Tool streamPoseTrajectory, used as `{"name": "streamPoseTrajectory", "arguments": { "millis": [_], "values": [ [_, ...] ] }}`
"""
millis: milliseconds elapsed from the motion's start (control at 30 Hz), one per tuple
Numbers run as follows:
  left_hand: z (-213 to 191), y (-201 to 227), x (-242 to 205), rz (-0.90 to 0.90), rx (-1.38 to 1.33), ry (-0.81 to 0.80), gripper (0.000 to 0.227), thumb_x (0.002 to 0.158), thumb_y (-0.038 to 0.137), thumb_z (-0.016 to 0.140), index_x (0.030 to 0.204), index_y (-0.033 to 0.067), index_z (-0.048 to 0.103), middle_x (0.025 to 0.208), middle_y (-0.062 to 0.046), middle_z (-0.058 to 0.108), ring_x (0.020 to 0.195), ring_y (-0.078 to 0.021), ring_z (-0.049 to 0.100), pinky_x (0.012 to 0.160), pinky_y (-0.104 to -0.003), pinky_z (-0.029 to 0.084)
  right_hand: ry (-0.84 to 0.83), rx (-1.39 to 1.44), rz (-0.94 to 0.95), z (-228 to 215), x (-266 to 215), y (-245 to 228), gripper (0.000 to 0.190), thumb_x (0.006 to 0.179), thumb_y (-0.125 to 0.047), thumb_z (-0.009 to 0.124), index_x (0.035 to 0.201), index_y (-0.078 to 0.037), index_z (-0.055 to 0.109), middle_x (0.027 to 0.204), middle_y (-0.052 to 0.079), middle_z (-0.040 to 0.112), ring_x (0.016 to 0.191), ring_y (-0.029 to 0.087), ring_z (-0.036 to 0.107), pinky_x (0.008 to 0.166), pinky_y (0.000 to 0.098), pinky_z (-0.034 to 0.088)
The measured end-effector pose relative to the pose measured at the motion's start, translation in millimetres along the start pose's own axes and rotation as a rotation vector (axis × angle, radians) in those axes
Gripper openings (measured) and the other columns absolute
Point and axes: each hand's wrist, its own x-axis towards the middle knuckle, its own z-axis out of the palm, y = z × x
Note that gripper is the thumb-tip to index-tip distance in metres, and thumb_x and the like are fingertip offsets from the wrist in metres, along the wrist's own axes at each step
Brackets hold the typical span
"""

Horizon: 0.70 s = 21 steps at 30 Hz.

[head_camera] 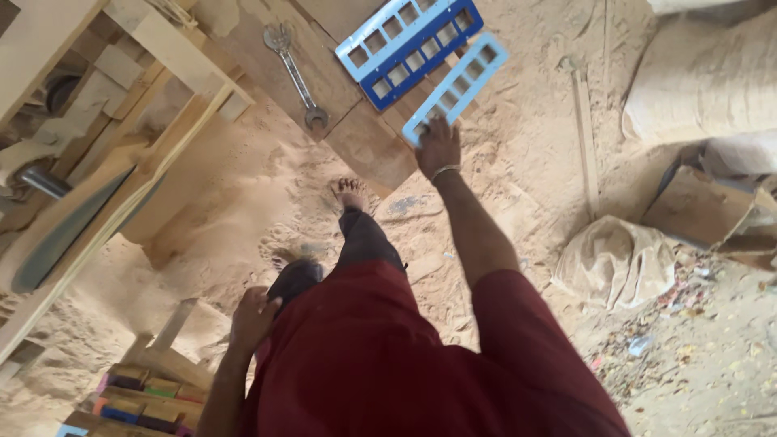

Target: The person repeatedly presses the edges of several colorful rectangular plastic molds against a rotating grinding wheel to smooth them. They handle each mold one at a time, rotating it to grind different edges, then place the finished pieces on a nearby wooden board.

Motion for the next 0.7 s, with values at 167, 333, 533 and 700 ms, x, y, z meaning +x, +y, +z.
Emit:
{"name": "streamPoseTrajectory", "arguments": {
  "millis": [167,333,533,700],
  "values": [
    [-0.1,27.5,-21.9,-0.166,-0.073,-0.057,0.056,0.084,0.031,0.078,0.129,0.0015,0.06,0.119,-0.021,0.072,0.109,-0.0306,0.072,0.093,-0.041,0.057,-0.14,0.151,0.078,62.3,22.6,-1.8,0.033,0.079,-0.022,0.078,0.104,-0.002,0.073,0.136,0.018,0.048,0.14,0.038,0.039,0.108,0.0518,0.041],
    [7.7,40.8,-27.0,-0.181,-0.144,-0.045,0.054,0.087,0.029,0.076,0.131,0.0014,0.06,0.12,-0.021,0.073,0.109,-0.0296,0.073,0.094,-0.04,0.057,-0.024,0.081,0.063,76.5,50.0,-3.1,0.025,0.084,-0.019,0.079,0.103,-0.002,0.073,0.139,0.018,0.047,0.143,0.04,0.039,0.109,0.0509,0.043],
    [5.0,56.1,-35.1,-0.151,-0.124,-0.083,0.053,0.087,0.03,0.075,0.131,0.0031,0.059,0.121,-0.019,0.072,0.11,-0.0286,0.072,0.095,-0.039,0.057,-0.106,0.189,0.076,70.9,47.1,-10.8,0.042,0.077,-0.02,0.077,0.113,0.002,0.069,0.145,0.02,0.048,0.14,0.041,0.04,0.109,0.0528,0.04],
    [-4.1,41.1,-53.4,-0.03,-0.168,0.018,0.051,0.087,0.033,0.073,0.126,0.0033,0.061,0.117,-0.018,0.073,0.111,-0.0307,0.072,0.095,-0.04,0.057,0.148,0.066,-0.072,55.5,48.3,-18.1,0.073,0.065,-0.042,0.087,0.124,-0.005,0.065,0.136,0.034,0.05,0.134,0.054,0.039,0.105,0.0668,0.032]
  ]
}}
